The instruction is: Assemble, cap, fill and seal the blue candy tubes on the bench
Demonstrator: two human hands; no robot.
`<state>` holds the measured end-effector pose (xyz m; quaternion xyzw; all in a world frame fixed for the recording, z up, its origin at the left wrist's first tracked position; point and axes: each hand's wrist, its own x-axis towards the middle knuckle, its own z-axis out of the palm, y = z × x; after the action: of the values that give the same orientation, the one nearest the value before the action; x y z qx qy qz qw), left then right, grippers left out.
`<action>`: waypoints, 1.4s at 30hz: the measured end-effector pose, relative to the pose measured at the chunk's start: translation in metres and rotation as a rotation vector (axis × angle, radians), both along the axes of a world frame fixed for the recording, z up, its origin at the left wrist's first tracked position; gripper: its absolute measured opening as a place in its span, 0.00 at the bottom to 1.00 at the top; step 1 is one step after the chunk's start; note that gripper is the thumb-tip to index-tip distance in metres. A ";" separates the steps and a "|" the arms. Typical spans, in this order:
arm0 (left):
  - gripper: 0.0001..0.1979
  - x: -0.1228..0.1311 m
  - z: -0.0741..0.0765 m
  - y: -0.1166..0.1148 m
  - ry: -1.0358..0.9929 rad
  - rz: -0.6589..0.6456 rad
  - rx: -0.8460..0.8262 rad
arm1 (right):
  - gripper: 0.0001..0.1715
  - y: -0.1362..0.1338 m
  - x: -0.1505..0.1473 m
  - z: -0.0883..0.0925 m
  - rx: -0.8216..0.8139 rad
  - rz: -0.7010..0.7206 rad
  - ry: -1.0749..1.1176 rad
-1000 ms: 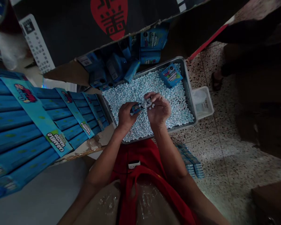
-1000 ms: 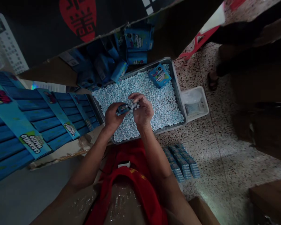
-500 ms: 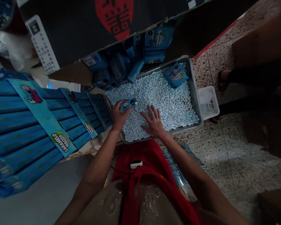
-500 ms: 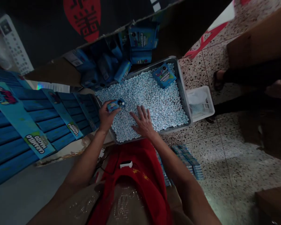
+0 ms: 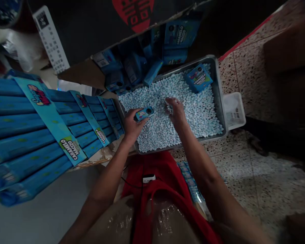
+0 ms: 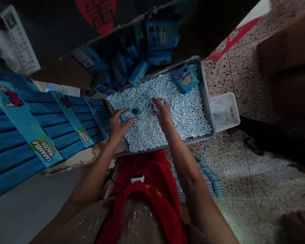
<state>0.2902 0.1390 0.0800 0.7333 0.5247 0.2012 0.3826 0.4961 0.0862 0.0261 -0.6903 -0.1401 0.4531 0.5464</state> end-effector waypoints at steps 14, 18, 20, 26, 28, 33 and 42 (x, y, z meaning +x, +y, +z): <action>0.18 0.021 0.015 -0.015 0.119 -0.100 0.026 | 0.24 0.002 -0.054 0.097 0.536 -0.134 0.137; 0.18 0.018 0.012 -0.016 0.093 -0.047 0.064 | 0.28 -0.005 -0.058 0.096 0.538 -0.105 0.072; 0.19 0.014 0.005 -0.015 0.046 0.025 0.064 | 0.28 -0.015 -0.054 0.087 0.520 -0.051 0.039; 0.19 0.002 -0.011 -0.012 -0.024 0.013 -0.030 | 0.24 -0.069 -0.024 0.031 -0.050 0.240 -0.799; 0.19 -0.003 -0.011 -0.011 -0.014 0.043 -0.017 | 0.26 -0.080 -0.019 0.017 -0.155 0.395 -0.990; 0.19 -0.017 -0.010 -0.015 -0.196 0.075 -0.213 | 0.43 -0.067 -0.025 -0.003 -0.082 0.826 -1.165; 0.22 -0.026 -0.007 -0.023 -0.270 0.148 -0.350 | 0.19 -0.026 -0.008 -0.030 -0.098 0.487 -0.496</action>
<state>0.2644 0.1164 0.0727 0.5820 0.5480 0.2308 0.5547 0.4881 0.0600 -0.0040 -0.7511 -0.4073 0.3946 0.3379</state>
